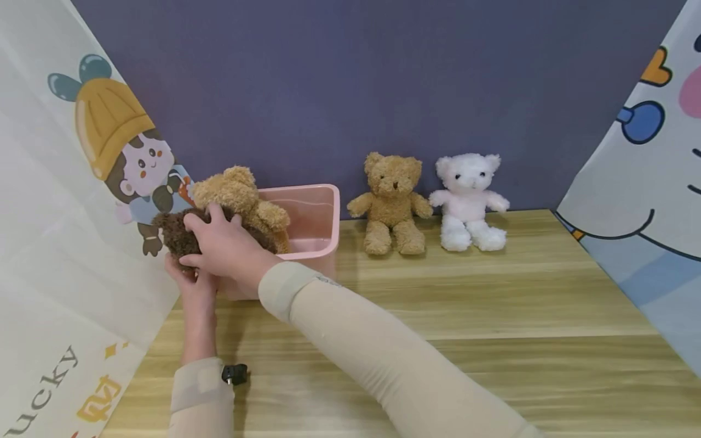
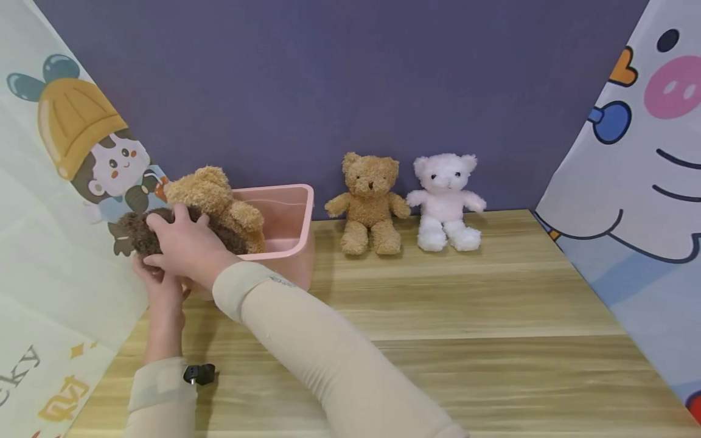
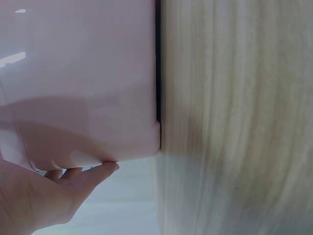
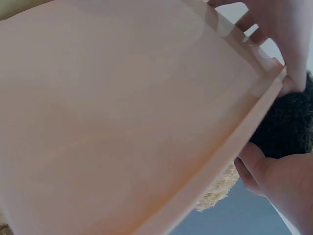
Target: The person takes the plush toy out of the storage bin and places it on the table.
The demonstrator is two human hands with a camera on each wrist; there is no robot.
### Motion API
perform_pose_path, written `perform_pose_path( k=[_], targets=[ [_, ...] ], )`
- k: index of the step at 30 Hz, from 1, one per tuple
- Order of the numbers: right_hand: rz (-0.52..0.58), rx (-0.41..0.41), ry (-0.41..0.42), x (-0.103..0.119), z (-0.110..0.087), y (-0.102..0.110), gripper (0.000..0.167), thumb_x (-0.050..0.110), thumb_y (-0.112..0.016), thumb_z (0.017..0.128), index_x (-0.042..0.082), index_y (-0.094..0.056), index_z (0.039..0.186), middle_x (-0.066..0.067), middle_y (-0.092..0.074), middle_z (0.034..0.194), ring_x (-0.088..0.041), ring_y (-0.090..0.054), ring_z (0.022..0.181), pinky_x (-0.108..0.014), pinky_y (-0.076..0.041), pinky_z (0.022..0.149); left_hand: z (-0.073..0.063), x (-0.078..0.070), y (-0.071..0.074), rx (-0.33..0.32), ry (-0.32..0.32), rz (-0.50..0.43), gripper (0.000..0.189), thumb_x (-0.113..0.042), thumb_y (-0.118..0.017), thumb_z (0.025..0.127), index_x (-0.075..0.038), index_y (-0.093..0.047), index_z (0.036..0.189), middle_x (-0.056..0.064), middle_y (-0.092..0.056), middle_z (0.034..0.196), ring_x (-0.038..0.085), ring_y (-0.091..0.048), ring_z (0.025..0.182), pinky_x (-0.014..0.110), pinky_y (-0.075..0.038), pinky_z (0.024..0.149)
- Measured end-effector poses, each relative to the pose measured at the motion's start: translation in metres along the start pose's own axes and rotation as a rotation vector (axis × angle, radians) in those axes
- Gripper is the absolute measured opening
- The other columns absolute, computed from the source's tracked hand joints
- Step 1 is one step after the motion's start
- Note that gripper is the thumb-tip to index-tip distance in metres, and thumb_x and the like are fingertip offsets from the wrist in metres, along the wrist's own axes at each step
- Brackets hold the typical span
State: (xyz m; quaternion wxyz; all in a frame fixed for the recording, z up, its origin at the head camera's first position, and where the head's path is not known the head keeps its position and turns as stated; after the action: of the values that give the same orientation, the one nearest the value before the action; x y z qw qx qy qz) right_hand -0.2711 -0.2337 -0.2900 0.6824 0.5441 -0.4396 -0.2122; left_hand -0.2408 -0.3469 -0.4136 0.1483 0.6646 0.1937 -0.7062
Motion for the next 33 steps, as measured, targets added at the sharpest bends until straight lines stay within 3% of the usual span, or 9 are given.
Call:
perform_pose_path(
  k=[4,8,12,16,20,23,29,31,33],
  targets=[
    [0.035,-0.037,-0.019,-0.003,-0.002,-0.001,0.04,0.067,-0.053,0.1,0.046,-0.044,0.133,0.008,-0.026,0.161,-0.023,-0.046,0.132,-0.033,-0.054,0.094,0.0,0.0,0.001,-0.017,-0.035,0.004,0.086,-0.038,-0.062,0.106,-0.05,0.001,0.163,-0.001,-0.018,0.179,0.016,-0.031,0.16,0.024,-0.041,0.105],
    [0.065,-0.082,-0.038,-0.007,-0.004,-0.001,0.036,0.063,-0.056,0.101,0.046,-0.05,0.133,0.007,-0.027,0.163,-0.02,-0.044,0.136,-0.032,-0.053,0.099,0.001,-0.001,-0.002,-0.026,-0.072,0.013,0.074,-0.033,-0.059,0.106,-0.05,-0.01,0.159,0.004,-0.026,0.176,0.019,-0.039,0.153,0.024,-0.043,0.099],
    [0.12,-0.121,-0.049,-0.008,-0.003,0.0,0.037,0.057,-0.065,0.1,0.045,-0.051,0.133,0.008,-0.035,0.153,-0.016,-0.045,0.126,-0.028,-0.05,0.095,0.003,-0.001,-0.004,-0.031,-0.068,0.027,0.071,-0.036,-0.058,0.107,-0.051,-0.011,0.157,0.004,-0.024,0.176,0.019,-0.037,0.154,0.03,-0.042,0.105],
    [0.185,-0.161,-0.098,-0.007,0.0,0.001,0.064,0.053,-0.076,0.094,0.049,-0.042,0.149,0.009,-0.039,0.152,-0.014,-0.047,0.124,-0.027,-0.049,0.097,0.004,-0.002,-0.003,-0.038,-0.082,0.032,0.07,-0.038,-0.059,0.107,-0.05,-0.011,0.157,0.003,-0.025,0.176,0.019,-0.034,0.157,0.035,-0.04,0.111],
    [0.174,-0.147,-0.152,-0.003,0.002,0.001,0.085,0.058,-0.078,0.092,0.05,-0.031,0.161,0.011,-0.034,0.16,-0.015,-0.044,0.132,-0.027,-0.047,0.103,0.002,-0.002,0.0,-0.049,-0.081,0.024,0.072,-0.035,-0.058,0.107,-0.05,-0.01,0.158,0.003,-0.026,0.176,0.018,-0.036,0.155,0.029,-0.041,0.102],
    [0.177,-0.119,-0.15,-0.001,0.0,0.001,0.077,0.056,-0.075,0.095,0.049,-0.034,0.16,0.012,-0.028,0.163,-0.015,-0.042,0.133,-0.026,-0.047,0.1,0.002,-0.003,0.001,-0.05,-0.078,0.017,0.074,-0.033,-0.057,0.107,-0.05,-0.008,0.16,0.002,-0.024,0.177,0.018,-0.036,0.156,0.025,-0.042,0.096],
    [0.233,-0.129,-0.111,-0.002,-0.003,0.005,0.066,0.039,-0.074,0.1,0.049,-0.04,0.155,0.011,-0.03,0.165,-0.017,-0.049,0.129,-0.027,-0.051,0.093,0.004,0.0,0.0,-0.034,-0.024,0.042,0.08,-0.039,-0.055,0.107,-0.052,0.002,0.162,0.0,-0.015,0.18,0.015,-0.028,0.161,0.028,-0.042,0.104],
    [0.243,-0.147,-0.104,-0.003,-0.003,0.008,0.066,0.035,-0.074,0.1,0.05,-0.042,0.155,0.012,-0.035,0.163,-0.016,-0.05,0.131,-0.027,-0.051,0.094,0.004,0.002,0.0,-0.041,-0.01,0.048,0.08,-0.039,-0.054,0.107,-0.053,0.002,0.162,0.002,-0.02,0.179,0.016,-0.039,0.153,0.03,-0.044,0.101],
    [0.255,-0.175,-0.087,-0.005,-0.002,0.012,0.065,0.032,-0.074,0.099,0.049,-0.044,0.155,0.012,-0.039,0.16,-0.016,-0.052,0.134,-0.026,-0.05,0.099,0.004,0.003,-0.001,-0.051,-0.016,0.054,0.077,-0.037,-0.053,0.107,-0.052,-0.001,0.162,0.006,-0.028,0.174,0.015,-0.05,0.134,0.027,-0.046,0.092]
  ],
)
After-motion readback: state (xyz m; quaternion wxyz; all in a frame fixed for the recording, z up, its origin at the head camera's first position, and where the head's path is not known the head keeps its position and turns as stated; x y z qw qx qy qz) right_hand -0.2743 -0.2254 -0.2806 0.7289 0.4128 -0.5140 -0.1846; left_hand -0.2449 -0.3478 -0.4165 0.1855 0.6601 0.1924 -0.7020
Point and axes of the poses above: each hand's wrist, its own z-axis towards the middle knuckle, its own y-axis out of the back of the hand, x = y × z, the point moved 3 cm from there along z, towards the middle knuckle
